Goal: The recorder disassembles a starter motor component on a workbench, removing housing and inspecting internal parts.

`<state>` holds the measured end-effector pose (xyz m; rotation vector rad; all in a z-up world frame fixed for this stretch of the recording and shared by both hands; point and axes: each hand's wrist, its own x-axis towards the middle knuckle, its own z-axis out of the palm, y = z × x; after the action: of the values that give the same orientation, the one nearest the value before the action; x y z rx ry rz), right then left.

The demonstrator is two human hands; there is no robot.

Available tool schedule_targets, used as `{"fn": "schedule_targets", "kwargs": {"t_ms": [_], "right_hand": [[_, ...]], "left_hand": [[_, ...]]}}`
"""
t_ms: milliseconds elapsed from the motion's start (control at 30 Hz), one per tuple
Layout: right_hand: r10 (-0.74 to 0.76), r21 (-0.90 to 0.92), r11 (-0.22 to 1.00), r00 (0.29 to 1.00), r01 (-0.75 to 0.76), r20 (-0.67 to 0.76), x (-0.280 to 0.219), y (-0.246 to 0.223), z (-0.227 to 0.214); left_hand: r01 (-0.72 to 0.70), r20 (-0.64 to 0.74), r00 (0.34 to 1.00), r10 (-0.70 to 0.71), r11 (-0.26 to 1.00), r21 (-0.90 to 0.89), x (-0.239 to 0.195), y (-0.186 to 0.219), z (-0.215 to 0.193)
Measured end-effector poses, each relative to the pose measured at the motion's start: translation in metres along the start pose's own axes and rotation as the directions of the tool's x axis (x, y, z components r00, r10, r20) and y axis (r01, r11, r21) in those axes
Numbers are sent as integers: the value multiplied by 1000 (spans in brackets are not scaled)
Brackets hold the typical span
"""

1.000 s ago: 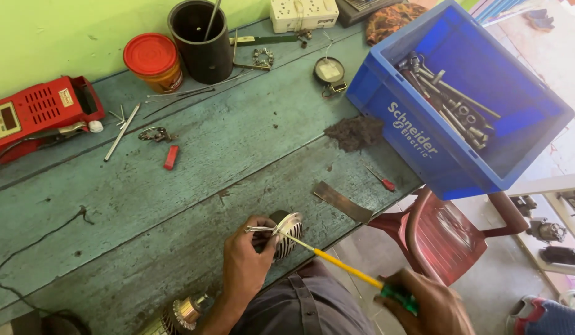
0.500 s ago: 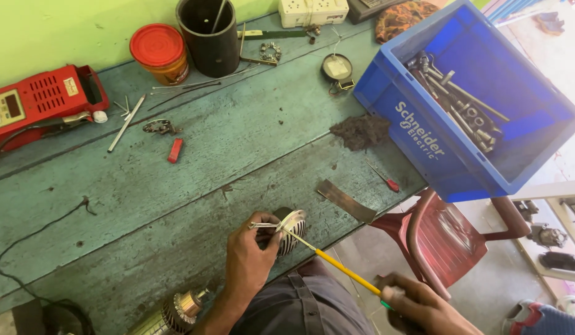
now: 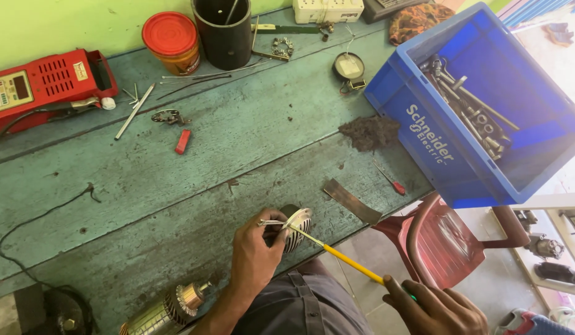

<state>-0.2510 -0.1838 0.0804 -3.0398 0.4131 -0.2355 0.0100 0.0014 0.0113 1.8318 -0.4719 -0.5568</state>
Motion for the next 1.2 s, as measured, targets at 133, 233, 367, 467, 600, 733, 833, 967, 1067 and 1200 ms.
{"fn": "schedule_targets", "kwargs": {"t_ms": [133, 233, 367, 467, 600, 733, 833, 967, 1067, 1200], "right_hand": [[-6, 3, 1000, 982, 6, 191, -3, 17, 11], [481, 147, 445, 375, -883, 792, 24, 10, -5], [227, 258, 903, 892, -343, 390, 15, -5, -10], [-180, 34, 983, 984, 179, 15, 4, 1, 2], [371, 273, 410, 433, -870, 822, 8, 25, 11], [388, 333, 276, 421, -902, 820, 43, 7, -1], [312, 329, 496, 518, -804, 796, 35, 27, 9], [155, 611, 655, 870, -445, 468, 30, 59, 32], [417, 339, 608, 652, -718, 633, 59, 54, 40], [258, 484, 821, 953, -302, 157, 93, 68, 76]], "left_hand": [[-16, 10, 1000, 15, 1000, 15, 0, -2, 2], [-67, -2, 998, 67, 997, 34, 2, 1, 3], [-114, -25, 993, 116, 992, 53, 3, 3, 3], [-126, -29, 991, 129, 989, 80, -1, 2, 1], [-140, -1, 990, 141, 984, 113, -1, -33, 14], [-153, 10, 988, 153, 986, 65, -17, -15, 18], [-148, -44, 988, 150, 988, 40, -21, -6, 21], [-68, -88, 994, 70, 997, 31, -18, -16, 22], [90, -88, 991, -97, 993, -77, -13, -22, 22], [252, -146, 940, -309, 915, -316, -13, -37, 24]]}}
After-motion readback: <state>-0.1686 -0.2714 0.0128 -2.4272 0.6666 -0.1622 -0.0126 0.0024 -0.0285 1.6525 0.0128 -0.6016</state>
